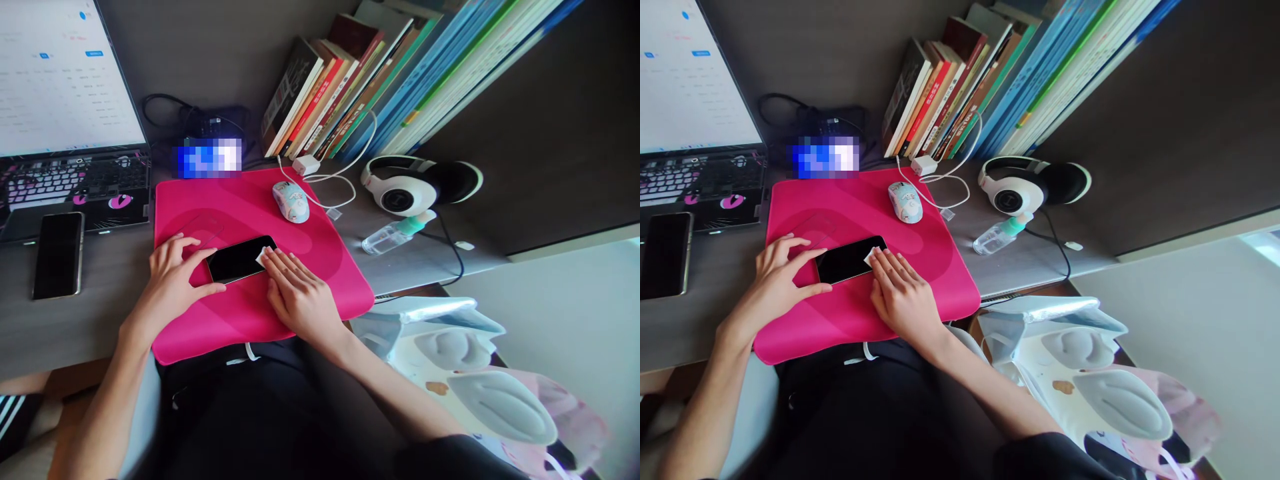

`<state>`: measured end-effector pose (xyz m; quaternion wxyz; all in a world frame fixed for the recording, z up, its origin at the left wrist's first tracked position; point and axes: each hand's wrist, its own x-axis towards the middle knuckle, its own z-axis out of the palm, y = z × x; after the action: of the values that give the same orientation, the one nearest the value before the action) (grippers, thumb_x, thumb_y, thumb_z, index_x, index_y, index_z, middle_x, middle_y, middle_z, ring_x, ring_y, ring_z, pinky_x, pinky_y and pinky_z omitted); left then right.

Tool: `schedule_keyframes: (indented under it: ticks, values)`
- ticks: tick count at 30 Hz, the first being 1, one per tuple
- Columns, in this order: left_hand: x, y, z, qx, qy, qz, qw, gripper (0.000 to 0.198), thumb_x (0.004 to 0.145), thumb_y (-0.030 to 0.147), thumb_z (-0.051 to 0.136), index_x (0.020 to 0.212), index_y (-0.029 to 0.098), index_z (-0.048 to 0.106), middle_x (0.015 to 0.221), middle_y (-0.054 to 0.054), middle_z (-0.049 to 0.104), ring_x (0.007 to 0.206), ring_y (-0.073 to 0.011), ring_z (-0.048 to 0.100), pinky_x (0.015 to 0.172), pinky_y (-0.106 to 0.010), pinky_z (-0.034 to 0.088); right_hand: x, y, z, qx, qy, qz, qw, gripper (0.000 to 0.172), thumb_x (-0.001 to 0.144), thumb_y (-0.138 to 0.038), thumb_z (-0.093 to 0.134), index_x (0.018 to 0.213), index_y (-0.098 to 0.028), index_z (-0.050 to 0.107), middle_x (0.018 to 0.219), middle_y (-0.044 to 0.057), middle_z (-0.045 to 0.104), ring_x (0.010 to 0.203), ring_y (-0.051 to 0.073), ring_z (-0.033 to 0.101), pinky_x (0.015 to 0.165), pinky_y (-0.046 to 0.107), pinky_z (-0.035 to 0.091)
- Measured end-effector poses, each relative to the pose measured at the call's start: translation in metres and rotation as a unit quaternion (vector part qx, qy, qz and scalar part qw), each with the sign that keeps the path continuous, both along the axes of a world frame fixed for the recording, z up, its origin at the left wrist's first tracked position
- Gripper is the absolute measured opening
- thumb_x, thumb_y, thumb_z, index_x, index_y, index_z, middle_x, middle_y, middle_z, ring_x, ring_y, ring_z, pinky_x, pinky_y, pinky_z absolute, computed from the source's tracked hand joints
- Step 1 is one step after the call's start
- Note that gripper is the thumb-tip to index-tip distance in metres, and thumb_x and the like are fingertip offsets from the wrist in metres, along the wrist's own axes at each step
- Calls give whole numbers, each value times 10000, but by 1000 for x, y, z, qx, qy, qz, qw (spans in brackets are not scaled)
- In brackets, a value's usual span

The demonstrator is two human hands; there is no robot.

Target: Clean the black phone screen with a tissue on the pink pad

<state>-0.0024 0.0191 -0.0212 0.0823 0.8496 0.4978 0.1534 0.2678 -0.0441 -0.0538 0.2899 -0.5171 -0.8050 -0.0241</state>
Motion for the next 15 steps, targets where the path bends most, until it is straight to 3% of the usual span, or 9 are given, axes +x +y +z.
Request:
schedule_keyframes:
  ticks: [10,15]
  values:
    - [2,-2,2,14,0,-5,1000,600,882,537,818,1408,318,629,1491,-132,521,1513,-390,394,1225,-616,323,-2,38,1,-35,13,-23,999,483,1086,-196,425,1542,-111,559,1584,159,558,1485,282,527,1248,486,481]
    - [3,-4,3,19,4,-2,1000,611,881,545,816,1405,294,626,1483,-146,524,1516,-398,389,1228,-623,317,4,28,3,-38,8,-7,999,501,1089,-194,422,1574,-111,519,1602,170,531,1500,286,508,1249,517,475]
